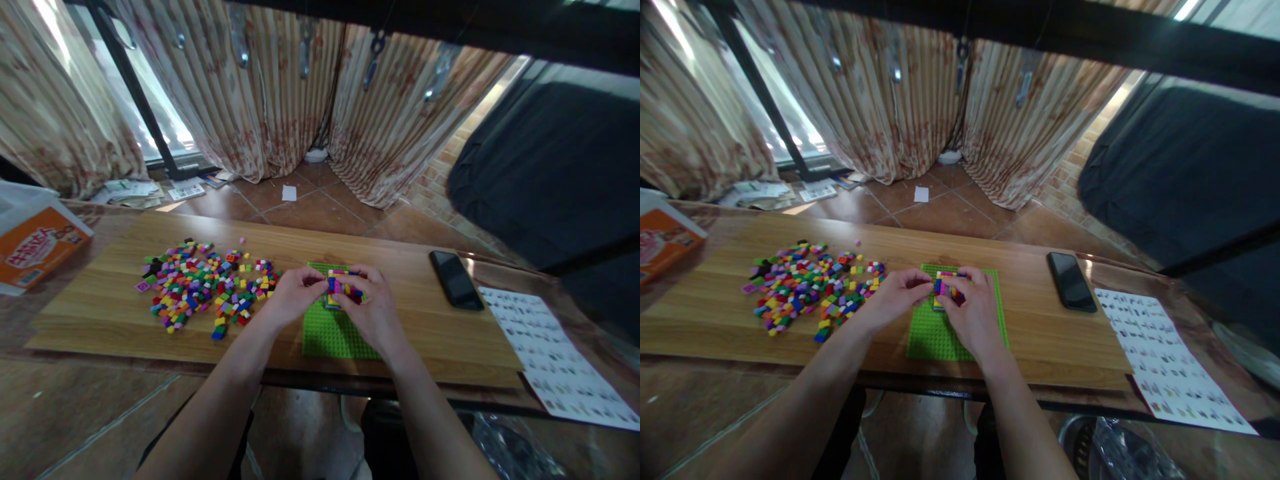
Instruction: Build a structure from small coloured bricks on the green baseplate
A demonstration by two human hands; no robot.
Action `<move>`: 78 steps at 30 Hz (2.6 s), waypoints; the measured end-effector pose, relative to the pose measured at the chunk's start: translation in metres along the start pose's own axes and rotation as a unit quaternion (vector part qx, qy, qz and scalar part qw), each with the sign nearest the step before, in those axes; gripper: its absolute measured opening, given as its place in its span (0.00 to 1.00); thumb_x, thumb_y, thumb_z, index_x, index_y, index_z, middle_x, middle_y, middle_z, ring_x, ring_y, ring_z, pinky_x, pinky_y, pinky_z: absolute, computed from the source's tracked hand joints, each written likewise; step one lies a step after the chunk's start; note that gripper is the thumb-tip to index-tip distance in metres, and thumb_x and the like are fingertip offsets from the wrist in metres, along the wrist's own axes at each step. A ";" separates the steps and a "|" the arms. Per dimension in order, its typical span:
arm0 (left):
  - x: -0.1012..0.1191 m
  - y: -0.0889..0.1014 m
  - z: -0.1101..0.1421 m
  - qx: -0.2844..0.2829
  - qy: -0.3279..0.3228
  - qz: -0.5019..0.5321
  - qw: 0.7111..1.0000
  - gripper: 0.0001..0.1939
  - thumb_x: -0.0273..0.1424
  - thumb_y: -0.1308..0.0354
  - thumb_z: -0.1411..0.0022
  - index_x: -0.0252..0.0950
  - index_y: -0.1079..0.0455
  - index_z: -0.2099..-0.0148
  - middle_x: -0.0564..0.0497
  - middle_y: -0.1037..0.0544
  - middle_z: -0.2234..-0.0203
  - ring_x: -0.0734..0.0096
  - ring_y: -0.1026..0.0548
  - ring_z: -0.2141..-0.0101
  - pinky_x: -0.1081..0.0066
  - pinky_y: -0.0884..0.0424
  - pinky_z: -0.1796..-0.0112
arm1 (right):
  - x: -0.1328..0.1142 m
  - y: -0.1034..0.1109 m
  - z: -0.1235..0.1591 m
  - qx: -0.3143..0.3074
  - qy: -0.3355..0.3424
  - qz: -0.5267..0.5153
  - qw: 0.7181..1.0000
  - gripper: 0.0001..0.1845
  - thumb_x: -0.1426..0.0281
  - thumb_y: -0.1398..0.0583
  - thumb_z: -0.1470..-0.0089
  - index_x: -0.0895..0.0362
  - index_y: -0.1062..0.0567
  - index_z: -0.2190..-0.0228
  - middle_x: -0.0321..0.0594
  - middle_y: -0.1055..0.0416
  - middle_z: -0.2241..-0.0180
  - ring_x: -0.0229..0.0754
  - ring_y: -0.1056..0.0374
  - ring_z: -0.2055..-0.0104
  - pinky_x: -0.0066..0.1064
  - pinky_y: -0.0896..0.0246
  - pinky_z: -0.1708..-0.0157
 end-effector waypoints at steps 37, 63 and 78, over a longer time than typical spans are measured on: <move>-0.001 -0.012 -0.004 0.036 0.005 0.013 0.999 0.10 0.36 0.42 0.43 0.33 0.27 0.69 0.53 0.26 0.82 0.73 0.30 0.79 0.74 0.36 0.76 | 0.018 -0.010 -0.005 0.040 -0.084 -0.109 0.990 0.12 0.63 0.37 0.49 0.53 0.20 0.63 0.44 0.24 0.57 0.49 0.31 0.52 0.47 0.38 0.48; -0.006 -0.019 -0.001 0.054 0.037 0.006 0.998 0.10 0.29 0.33 0.53 0.33 0.28 0.66 0.50 0.22 0.74 0.70 0.26 0.72 0.72 0.32 0.71 | 0.022 -0.019 -0.007 0.021 -0.165 -0.180 0.969 0.16 0.62 0.34 0.55 0.55 0.20 0.64 0.42 0.22 0.62 0.47 0.28 0.59 0.40 0.34 0.56; 0.005 0.056 0.006 0.188 0.027 0.114 0.975 0.12 0.35 0.35 0.53 0.31 0.27 0.68 0.56 0.28 0.81 0.79 0.33 0.80 0.77 0.35 0.76 | -0.006 0.015 0.003 0.236 -0.073 -0.186 0.951 0.09 0.65 0.41 0.42 0.55 0.22 0.68 0.39 0.24 0.68 0.40 0.28 0.65 0.35 0.33 0.61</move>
Point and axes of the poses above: each hand's wrist, its own z-axis away from the middle knuckle, its own y-axis out of the back of the hand, x = y × z, the point moved 3 cm from there along -z, towards the middle knuckle
